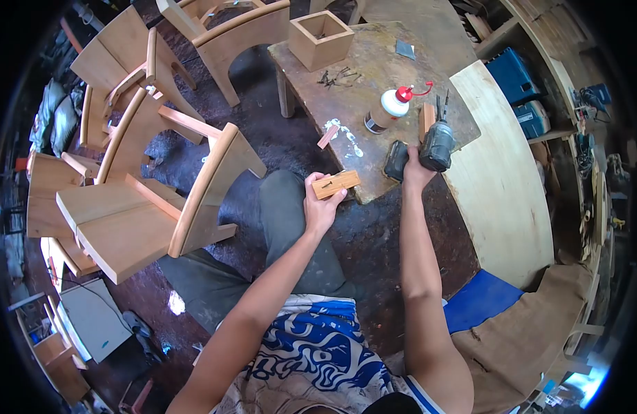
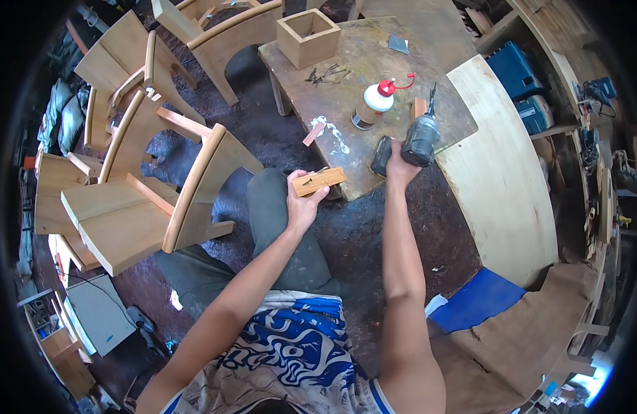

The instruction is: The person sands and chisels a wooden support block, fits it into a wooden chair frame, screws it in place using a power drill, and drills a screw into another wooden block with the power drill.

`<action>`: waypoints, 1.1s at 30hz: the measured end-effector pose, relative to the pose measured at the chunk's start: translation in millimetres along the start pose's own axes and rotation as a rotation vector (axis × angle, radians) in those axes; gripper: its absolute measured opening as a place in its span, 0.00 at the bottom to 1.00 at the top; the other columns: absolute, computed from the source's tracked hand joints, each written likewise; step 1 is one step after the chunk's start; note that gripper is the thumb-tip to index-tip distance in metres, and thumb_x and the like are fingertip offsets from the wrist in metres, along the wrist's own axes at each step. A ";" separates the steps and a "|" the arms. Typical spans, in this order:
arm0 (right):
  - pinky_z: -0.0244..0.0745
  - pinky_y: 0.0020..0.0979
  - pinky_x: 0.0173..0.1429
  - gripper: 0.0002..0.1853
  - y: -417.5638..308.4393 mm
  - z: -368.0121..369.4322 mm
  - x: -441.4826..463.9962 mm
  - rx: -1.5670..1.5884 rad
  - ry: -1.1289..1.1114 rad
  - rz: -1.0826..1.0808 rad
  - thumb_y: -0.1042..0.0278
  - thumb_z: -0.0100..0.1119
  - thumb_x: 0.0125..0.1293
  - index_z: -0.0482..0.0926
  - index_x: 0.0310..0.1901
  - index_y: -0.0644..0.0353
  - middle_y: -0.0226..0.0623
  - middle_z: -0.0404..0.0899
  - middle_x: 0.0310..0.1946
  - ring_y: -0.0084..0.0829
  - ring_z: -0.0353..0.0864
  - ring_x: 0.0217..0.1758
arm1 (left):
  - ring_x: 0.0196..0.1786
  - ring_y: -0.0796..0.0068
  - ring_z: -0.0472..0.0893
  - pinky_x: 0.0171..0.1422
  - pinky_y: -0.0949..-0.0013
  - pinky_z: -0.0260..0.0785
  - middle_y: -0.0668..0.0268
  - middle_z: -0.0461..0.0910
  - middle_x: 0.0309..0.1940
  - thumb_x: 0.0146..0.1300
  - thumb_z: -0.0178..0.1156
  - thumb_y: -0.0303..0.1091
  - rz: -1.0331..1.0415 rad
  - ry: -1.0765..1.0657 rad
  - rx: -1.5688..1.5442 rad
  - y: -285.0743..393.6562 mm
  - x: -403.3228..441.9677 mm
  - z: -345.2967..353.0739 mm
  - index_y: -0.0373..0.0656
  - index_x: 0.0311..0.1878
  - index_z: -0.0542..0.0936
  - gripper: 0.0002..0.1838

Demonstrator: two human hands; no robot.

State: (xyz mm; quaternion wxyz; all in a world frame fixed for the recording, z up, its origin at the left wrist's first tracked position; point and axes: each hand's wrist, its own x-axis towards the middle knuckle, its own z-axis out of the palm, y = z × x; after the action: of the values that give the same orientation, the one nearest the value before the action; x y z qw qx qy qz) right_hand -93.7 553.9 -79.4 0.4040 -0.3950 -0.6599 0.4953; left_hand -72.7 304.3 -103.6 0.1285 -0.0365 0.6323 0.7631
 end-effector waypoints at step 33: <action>0.74 0.32 0.35 0.24 -128.5 -110.5 -40.5 -0.469 -0.931 0.292 0.82 0.63 0.45 0.82 0.49 0.62 0.28 0.79 0.29 0.23 0.77 0.29 | 0.49 0.69 0.86 0.58 0.64 0.77 0.60 0.86 0.46 0.55 0.81 0.36 0.032 0.105 0.336 14.5 -11.5 -19.1 0.41 0.52 0.75 0.28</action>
State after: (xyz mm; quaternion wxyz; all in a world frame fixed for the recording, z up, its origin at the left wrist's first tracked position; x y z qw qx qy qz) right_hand 7.5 528.1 60.0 -0.1031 -0.3012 -0.8001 0.5084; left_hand -67.2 281.5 -91.0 0.0875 -0.0444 0.7574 0.6456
